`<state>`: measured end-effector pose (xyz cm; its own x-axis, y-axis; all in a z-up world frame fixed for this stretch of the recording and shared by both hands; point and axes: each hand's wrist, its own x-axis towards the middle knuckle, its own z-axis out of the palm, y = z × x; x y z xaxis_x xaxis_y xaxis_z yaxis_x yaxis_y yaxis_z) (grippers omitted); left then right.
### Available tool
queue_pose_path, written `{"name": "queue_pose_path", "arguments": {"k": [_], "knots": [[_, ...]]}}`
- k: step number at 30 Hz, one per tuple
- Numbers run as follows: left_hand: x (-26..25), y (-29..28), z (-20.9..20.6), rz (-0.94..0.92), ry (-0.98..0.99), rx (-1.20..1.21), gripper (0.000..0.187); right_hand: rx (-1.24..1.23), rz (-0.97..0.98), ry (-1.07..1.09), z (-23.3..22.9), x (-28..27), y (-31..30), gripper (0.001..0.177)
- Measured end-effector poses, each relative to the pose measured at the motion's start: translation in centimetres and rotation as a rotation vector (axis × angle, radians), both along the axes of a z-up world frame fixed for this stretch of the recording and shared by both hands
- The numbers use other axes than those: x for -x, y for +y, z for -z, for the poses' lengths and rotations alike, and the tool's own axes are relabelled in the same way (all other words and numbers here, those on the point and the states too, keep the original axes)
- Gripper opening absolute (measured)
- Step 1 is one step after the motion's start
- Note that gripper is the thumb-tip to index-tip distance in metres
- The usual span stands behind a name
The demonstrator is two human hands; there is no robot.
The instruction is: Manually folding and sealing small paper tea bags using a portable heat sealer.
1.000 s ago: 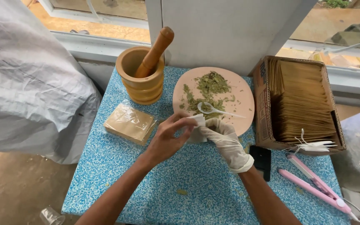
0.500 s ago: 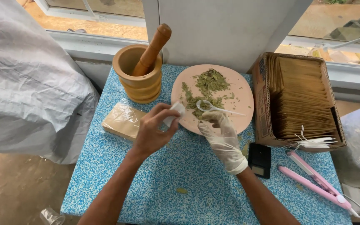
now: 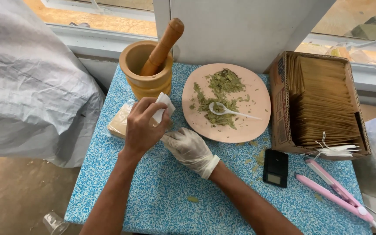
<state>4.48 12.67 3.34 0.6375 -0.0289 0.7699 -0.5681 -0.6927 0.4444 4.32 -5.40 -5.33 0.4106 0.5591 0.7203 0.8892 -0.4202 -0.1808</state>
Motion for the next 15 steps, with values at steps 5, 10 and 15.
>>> {"name": "queue_pose_path", "arguments": {"k": [5, 10, 15], "knots": [[0.5, 0.0, -0.7, -0.045, -0.013, 0.025, 0.006, 0.1, 0.162, -0.203, 1.3, -0.2, 1.9, 0.008], [0.4, 0.0, -0.6, -0.069, -0.017, 0.067, 0.004, 0.133, 0.211, -0.265, 1.4, -0.2, 3.3, 0.021], [0.4, -0.4, -0.4, -0.093, -0.035, 0.017, 0.004, 0.08, 0.145, -0.026, 0.4, 0.2, 3.6, 0.037]]}}
